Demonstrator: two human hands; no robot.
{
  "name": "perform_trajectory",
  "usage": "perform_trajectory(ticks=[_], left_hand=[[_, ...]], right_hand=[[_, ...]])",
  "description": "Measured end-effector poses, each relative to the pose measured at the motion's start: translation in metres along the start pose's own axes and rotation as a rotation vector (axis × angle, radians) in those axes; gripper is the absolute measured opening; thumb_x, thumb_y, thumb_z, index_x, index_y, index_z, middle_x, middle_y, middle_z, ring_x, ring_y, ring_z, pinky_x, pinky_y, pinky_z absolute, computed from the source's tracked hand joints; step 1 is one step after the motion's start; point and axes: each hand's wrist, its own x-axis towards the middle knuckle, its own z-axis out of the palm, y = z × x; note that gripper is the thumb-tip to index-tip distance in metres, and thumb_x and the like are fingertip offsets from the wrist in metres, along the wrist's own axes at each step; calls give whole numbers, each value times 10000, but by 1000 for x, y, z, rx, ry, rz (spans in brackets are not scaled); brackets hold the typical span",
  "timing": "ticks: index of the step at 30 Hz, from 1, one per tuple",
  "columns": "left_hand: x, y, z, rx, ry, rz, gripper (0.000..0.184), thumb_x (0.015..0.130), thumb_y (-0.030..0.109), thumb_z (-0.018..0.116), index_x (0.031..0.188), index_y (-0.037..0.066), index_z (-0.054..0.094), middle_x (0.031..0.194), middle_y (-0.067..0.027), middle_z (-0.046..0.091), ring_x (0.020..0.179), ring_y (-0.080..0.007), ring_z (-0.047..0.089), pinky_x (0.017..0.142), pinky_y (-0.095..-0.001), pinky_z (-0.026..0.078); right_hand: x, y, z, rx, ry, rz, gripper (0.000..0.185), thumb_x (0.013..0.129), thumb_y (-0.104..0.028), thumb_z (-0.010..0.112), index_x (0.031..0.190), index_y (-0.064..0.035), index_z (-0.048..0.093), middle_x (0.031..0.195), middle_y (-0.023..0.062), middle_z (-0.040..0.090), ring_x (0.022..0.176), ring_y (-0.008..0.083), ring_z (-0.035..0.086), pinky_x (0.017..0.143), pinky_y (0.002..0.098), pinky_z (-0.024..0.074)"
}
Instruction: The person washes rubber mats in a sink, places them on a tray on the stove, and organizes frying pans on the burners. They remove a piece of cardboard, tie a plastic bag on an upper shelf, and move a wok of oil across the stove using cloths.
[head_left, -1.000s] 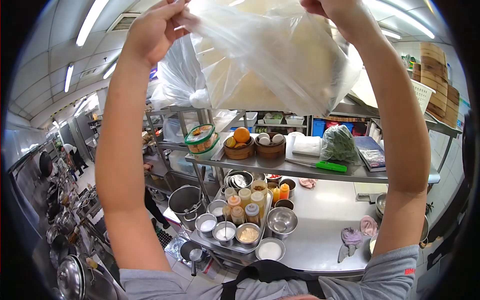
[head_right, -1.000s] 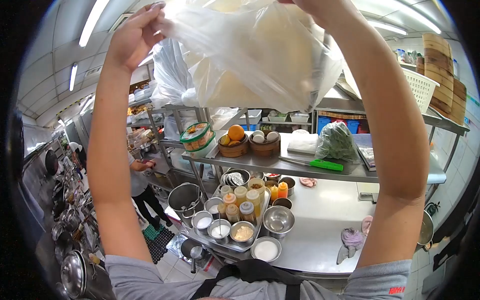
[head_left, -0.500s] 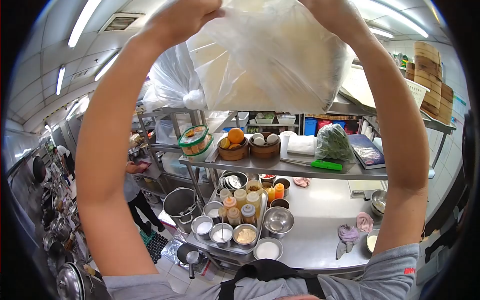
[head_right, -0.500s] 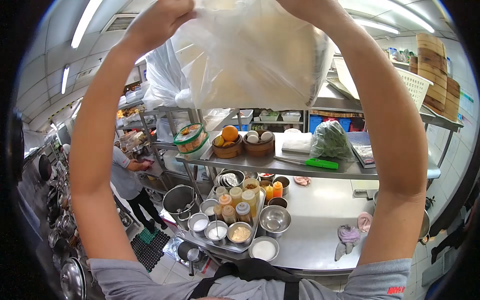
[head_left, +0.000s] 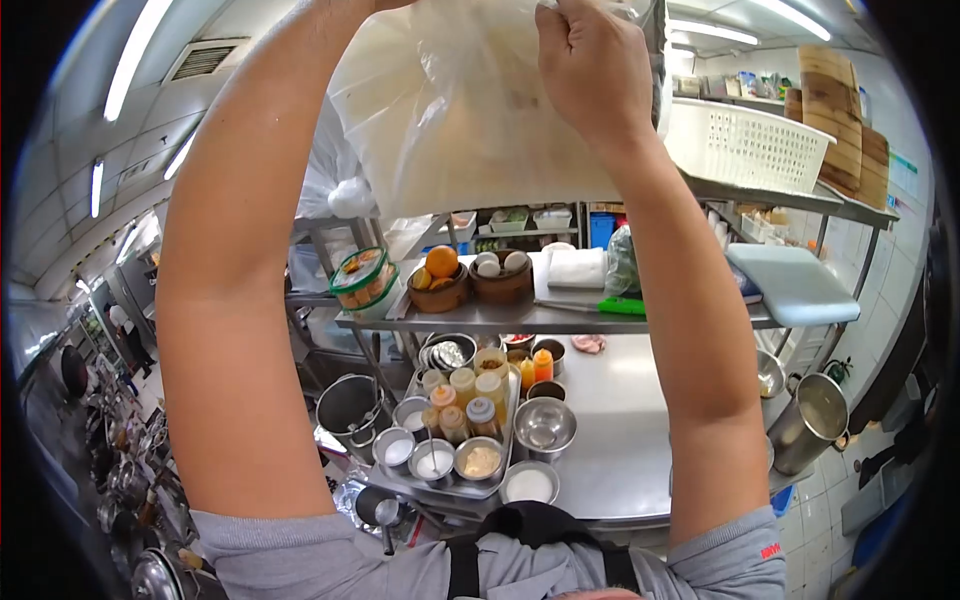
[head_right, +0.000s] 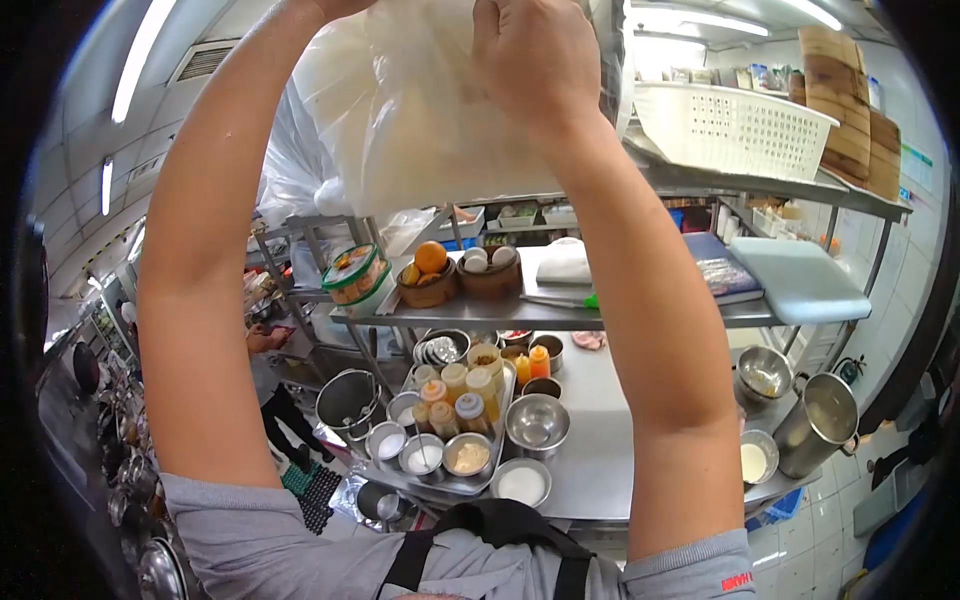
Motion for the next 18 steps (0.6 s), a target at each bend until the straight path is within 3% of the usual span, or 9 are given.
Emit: perform_trajectory(ticks=[3, 5, 7, 8, 11, 14, 15, 17, 18], left_hand=[[-18, -6, -8, 163, -27, -51, 363, 1007, 381, 659, 1092, 44, 764, 991, -142, 780, 901, -296, 724, 834, -418, 542], [-33, -20, -24, -71, -211, -88, 440, 999, 440, 684, 932, 7, 722, 772, -112, 700, 735, -203, 613, 712, -391, 486], [-52, -18, -49, -191, -177, -145, 453, 1001, 453, 684, 895, 13, 702, 744, -75, 655, 720, -175, 561, 693, -381, 463], [-65, -9, -65, -316, -142, -205, 470, 1004, 466, 685, 858, 19, 681, 715, -38, 609, 706, -148, 509, 675, -372, 439], [-97, 46, -107, -295, 31, -207, 530, 1002, 555, 678, 918, 32, 697, 759, -4, 621, 719, -142, 528, 680, -346, 454], [-114, 80, -113, -549, -111, -65, 638, 1018, 648, 594, 980, 19, 692, 790, 10, 621, 712, -133, 542, 682, -319, 466], [-109, 101, -114, -546, -116, -69, 638, 1018, 648, 594, 980, 19, 692, 790, 10, 621, 712, -133, 542, 682, -319, 466], [-93, 141, -118, -778, -215, -754, 718, 1030, 700, 493, 1080, 14, 696, 857, -2, 659, 746, -138, 585, 709, -301, 497], [-92, 115, -97, -774, -213, -762, 718, 1030, 700, 493, 1080, 14, 696, 857, -2, 659, 746, -138, 585, 709, -301, 497]], right_hand=[[-2, 12, -2, 63, 21, 28, 208, 972, -129, 655, 855, 35, 603, 769, 275, 628, 733, 482, 633, 671, 497, 499], [-6, 13, -7, 114, 47, 58, 207, 976, -129, 667, 868, 36, 601, 755, 259, 619, 695, 462, 623, 659, 484, 494], [-6, 9, -8, 216, 101, 160, 173, 967, -90, 693, 890, 36, 601, 708, 189, 616, 617, 329, 603, 616, 424, 479], [-6, 5, -10, 221, 105, 157, 173, 967, -90, 693, 890, 36, 601, 708, 189, 616, 617, 329, 603, 616, 424, 479], [-6, -17, -17, 207, 210, 305, 141, 928, -25, 736, 981, 18, 613, 701, 81, 636, 619, 153, 583, 580, 317, 462], [0, -46, -26, 212, 251, 137, 159, 919, -31, 754, 1000, 12, 623, 705, 82, 642, 620, 151, 583, 582, 312, 468], [3, -76, -35, 330, 233, 277, 151, 925, -51, 757, 993, 8, 636, 736, 82, 662, 632, 132, 583, 588, 305, 473], [9, -86, -35, 417, 181, 267, 146, 930, -59, 754, 991, 7, 639, 751, 82, 671, 642, 123, 584, 591, 301, 473], [11, -90, -33, 498, 129, 251, 141, 934, -67, 750, 988, 5, 641, 767, 83, 680, 653, 115, 586, 593, 296, 473]])
